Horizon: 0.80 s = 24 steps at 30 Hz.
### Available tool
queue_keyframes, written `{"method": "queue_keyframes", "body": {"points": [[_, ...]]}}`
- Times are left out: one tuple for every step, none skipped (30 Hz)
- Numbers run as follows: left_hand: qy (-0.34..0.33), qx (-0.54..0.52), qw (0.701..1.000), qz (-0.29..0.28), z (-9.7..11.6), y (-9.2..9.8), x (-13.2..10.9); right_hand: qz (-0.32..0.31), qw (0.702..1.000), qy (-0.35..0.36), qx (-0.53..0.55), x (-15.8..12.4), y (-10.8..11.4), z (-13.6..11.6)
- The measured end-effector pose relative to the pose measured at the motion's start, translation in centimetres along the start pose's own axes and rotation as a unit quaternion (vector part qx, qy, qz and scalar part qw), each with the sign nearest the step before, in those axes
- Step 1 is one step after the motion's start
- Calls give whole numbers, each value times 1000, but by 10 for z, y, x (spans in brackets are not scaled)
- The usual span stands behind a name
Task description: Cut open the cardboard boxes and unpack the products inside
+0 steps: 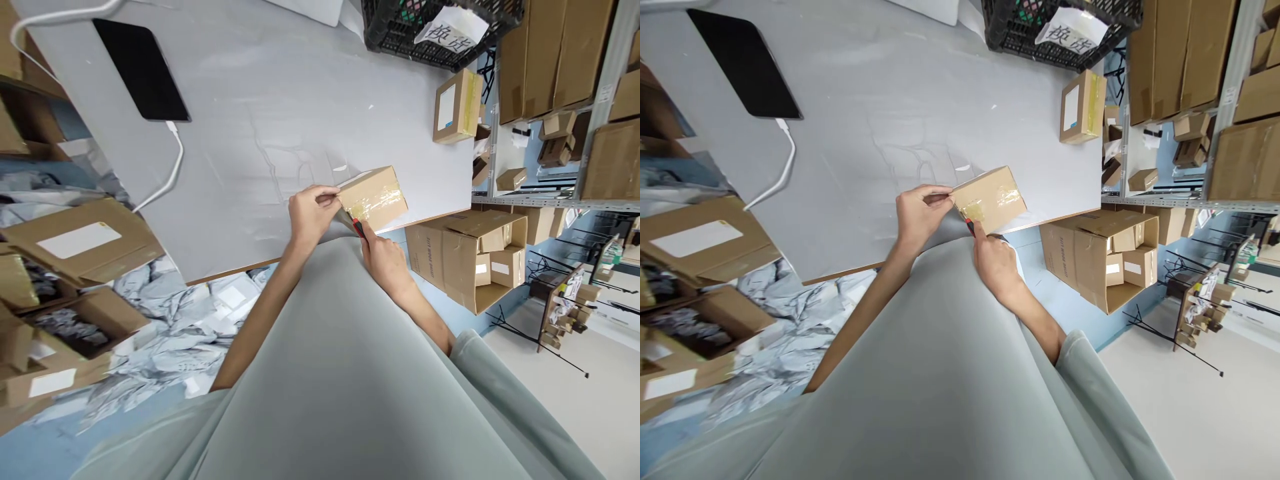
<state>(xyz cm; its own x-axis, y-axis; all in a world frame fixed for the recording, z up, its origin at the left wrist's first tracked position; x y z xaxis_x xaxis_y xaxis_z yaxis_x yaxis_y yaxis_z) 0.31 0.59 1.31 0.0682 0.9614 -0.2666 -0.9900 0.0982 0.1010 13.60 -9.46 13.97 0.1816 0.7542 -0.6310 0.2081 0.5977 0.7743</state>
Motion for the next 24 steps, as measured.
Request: {"method": "queue_keyframes", "body": {"points": [[-1, 1, 1000, 2, 0, 0, -1, 0, 1000, -1, -4, -2, 0, 2], [-2, 2, 1000, 4, 0, -1, -2, 0, 1000, -4, -7, -4, 0, 4], [-2, 2, 1000, 7, 0, -1, -3, -2, 1000, -7, -9, -6, 0, 6], [-2, 1, 1000, 10, 0, -1, -4, -5, 1000, -10, -9, -8, 0, 7], [-2, 0, 1000, 12, 1, -1, -5, -9, 1000, -12, -9, -9, 0, 8], [-1, 0, 1000, 14, 1, -1, -6, -12, 1000, -14, -7, -9, -1, 8], [-2, 1, 1000, 15, 1, -1, -6, -13, 1000, -17, -3, -8, -1, 7], [-4, 2, 1000, 18, 1, -1, -6, -13, 1000, -20, 1, -6, -1, 5], [-7, 3, 1000, 20, 1, -1, -5, -12, 1000, -23, 5, -3, -2, 3], [-11, 4, 1000, 22, 1, -1, -5, -12, 1000, -24, 10, -1, -2, 1], [-15, 6, 1000, 24, 1, -2, -5, -13, 1000, -25, 13, 1, -2, -1], [-16, 8, 999, 27, 1, -3, -5, -16, 999, -24, 14, 2, -2, -2], [-15, 11, 999, 31, 1, -4, -6, -21, 999, -23, 13, 1, -2, -2], [-12, 14, 999, 36, 1, -5, -9, -28, 999, -23, 11, 0, -3, 0], [-9, 17, 999, 39, 2, -7, -12, -35, 999, -26, 6, -3, -3, 2], [-8, 21, 999, 40, 2, -9, -15, -42, 999, -32, 1, -6, -4, 5], [-9, 26, 999, 39, 2, -11, -19, -49, 998, -39, -4, -9, -5, 8], [-13, 32, 999, 39, 3, -12, -22, -54, 998, -44, -9, -10, -5, 11], [-22, 40, 998, 40, 3, -14, -24, -58, 997, -44, -13, -11, -6, 13], [-33, 49, 997, 46, 3, -15, -25, -59, 997, -40, -17, -10, -6, 14], [-46, 58, 996, 56, 4, -16, -24, -58, 998, -31, -22, -9, -6, 14], [-60, 66, 994, 69, 4, -17, -23, -55, 998, -19, -27, -7, -6, 13], [-71, 75, 991, 83, 4, -18, -21, -55, 998, -10, -33, -6, -7, 14], [-79, 83, 989, 95, 4, -20, -19, -58, 997, -6, -42, -5, -7, 14]]}}
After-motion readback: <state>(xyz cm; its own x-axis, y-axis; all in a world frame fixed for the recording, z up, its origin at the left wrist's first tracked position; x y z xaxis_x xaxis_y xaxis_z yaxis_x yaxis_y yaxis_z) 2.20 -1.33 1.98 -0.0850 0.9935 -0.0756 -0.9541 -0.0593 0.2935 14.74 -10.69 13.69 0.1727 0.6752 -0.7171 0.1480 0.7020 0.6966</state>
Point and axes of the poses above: each hand's wrist, its own x-axis towards the middle knuckle, its own y-axis out of the back of the hand, z = x × y, the point moved 2 cm from there along x, towards the middle knuckle, and after that the axes turned 2 degrees about x, right-handed, at the moved point
